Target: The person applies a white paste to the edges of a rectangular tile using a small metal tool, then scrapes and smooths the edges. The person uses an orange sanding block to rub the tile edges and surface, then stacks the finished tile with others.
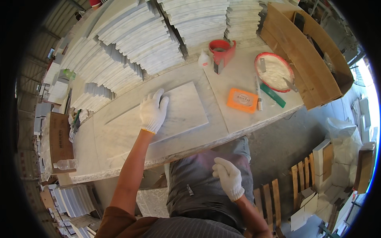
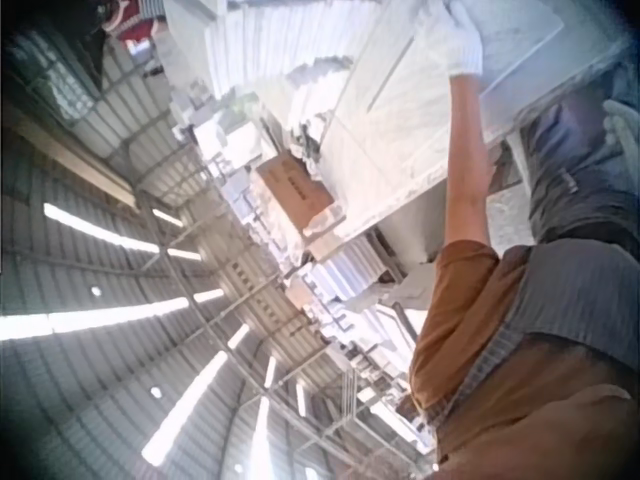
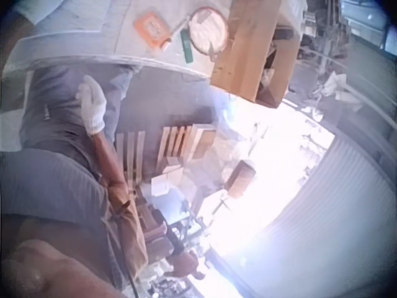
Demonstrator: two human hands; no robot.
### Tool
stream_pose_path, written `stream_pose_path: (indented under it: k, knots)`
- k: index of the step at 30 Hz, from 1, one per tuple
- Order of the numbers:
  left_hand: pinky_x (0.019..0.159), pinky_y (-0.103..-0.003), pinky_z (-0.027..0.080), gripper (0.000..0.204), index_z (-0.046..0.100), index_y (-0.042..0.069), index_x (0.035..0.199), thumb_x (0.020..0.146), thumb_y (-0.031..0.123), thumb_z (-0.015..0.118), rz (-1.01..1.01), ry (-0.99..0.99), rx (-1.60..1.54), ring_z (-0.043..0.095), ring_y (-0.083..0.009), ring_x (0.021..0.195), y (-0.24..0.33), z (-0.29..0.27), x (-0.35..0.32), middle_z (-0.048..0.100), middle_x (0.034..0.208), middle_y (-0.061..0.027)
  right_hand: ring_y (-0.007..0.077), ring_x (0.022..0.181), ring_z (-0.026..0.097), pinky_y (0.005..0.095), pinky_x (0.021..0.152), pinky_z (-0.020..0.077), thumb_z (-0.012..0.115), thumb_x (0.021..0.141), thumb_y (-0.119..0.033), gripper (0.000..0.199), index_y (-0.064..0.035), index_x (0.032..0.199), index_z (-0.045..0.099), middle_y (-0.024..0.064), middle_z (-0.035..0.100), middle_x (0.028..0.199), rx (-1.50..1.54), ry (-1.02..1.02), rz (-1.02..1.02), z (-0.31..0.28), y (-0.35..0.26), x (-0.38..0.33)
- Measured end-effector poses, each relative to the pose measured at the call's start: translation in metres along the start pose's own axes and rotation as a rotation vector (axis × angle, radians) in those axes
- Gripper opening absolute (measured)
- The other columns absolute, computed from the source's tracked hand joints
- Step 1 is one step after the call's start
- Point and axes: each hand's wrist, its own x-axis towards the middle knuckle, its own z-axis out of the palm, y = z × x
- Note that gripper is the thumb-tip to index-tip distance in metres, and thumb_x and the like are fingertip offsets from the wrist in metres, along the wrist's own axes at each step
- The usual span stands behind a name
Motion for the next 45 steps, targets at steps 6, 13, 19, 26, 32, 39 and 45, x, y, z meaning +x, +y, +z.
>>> stream_pose_path:
  k: [6, 13, 19, 26, 32, 39, 45]
  knots:
    - [0.089, -0.049, 0.048, 0.035, 0.068, 0.012, 0.12, 0.095, 0.037, 0.063, -0.005, -0.021, 0.027, 0.063, -0.0349, 0.1, 0.0, -0.003, 0.003, 0.068, 0.105, -0.0126, 0.0127, 0.079, 0.069, 0.0258, 0.075, 0.0562, 0.056, 0.102, -0.006, 0.028, 0.0059, 0.125, 0.066, 0.0111, 0.073, 0.098, -0.015, -0.058, -0.02, 0.007, 0.001, -0.005]
    - [0.088, -0.048, 0.049, 0.035, 0.066, 0.011, 0.122, 0.095, 0.034, 0.064, 0.045, -0.047, -0.012, 0.062, -0.0356, 0.098, 0.021, -0.018, -0.02, 0.068, 0.103, -0.0131, 0.0125, 0.079, 0.068, 0.0261, 0.075, 0.0563, 0.056, 0.102, -0.007, 0.028, 0.0052, 0.125, 0.066, 0.0111, 0.074, 0.099, -0.033, -0.003, 0.025, -0.001, 0.005, -0.003]
    - [0.1, -0.051, 0.045, 0.039, 0.064, 0.009, 0.127, 0.094, 0.03, 0.066, 0.113, -0.018, -0.021, 0.059, -0.0366, 0.109, 0.03, -0.028, -0.026, 0.066, 0.112, -0.0141, 0.0127, 0.079, 0.069, 0.0262, 0.075, 0.0562, 0.057, 0.101, -0.008, 0.029, 0.0052, 0.125, 0.066, 0.0109, 0.074, 0.099, -0.036, -0.04, 0.037, 0.004, 0.005, 0.003]
    - [0.114, -0.054, 0.036, 0.05, 0.062, 0.007, 0.132, 0.089, 0.032, 0.07, 0.5, -0.212, -0.222, 0.051, -0.0338, 0.13, 0.059, -0.034, -0.029, 0.06, 0.136, -0.0122, 0.0133, 0.08, 0.069, 0.0268, 0.076, 0.0563, 0.058, 0.101, -0.009, 0.029, 0.0056, 0.124, 0.066, 0.0111, 0.074, 0.098, -0.065, -0.076, 0.053, 0.009, 0.011, 0.008]
    - [0.115, -0.054, 0.035, 0.05, 0.061, 0.007, 0.135, 0.092, 0.034, 0.067, 0.5, -0.211, -0.239, 0.05, -0.0334, 0.131, 0.073, -0.024, -0.014, 0.059, 0.14, -0.0108, 0.0136, 0.082, 0.069, 0.0267, 0.077, 0.0557, 0.059, 0.101, -0.009, 0.028, 0.0046, 0.124, 0.067, 0.0106, 0.073, 0.1, 0.013, -0.07, 0.129, 0.015, 0.009, 0.013]
    - [0.112, -0.052, 0.037, 0.043, 0.064, 0.008, 0.131, 0.095, 0.031, 0.065, 0.507, -0.117, -0.184, 0.056, -0.0322, 0.123, 0.075, -0.013, -0.009, 0.065, 0.132, -0.0085, 0.0134, 0.081, 0.067, 0.027, 0.076, 0.0567, 0.054, 0.104, -0.007, 0.027, 0.0052, 0.126, 0.065, 0.0107, 0.072, 0.099, -0.069, -0.108, 0.041, 0.017, 0.007, 0.014]
    - [0.111, -0.051, 0.038, 0.034, 0.069, 0.007, 0.12, 0.092, 0.028, 0.067, 0.495, -0.034, -0.222, 0.061, -0.0288, 0.11, 0.076, -0.018, -0.012, 0.07, 0.118, -0.0068, 0.0131, 0.081, 0.068, 0.0264, 0.076, 0.056, 0.056, 0.103, -0.008, 0.028, 0.0048, 0.125, 0.066, 0.0103, 0.072, 0.099, -0.114, -0.067, 0.007, 0.006, 0.006, 0.006]
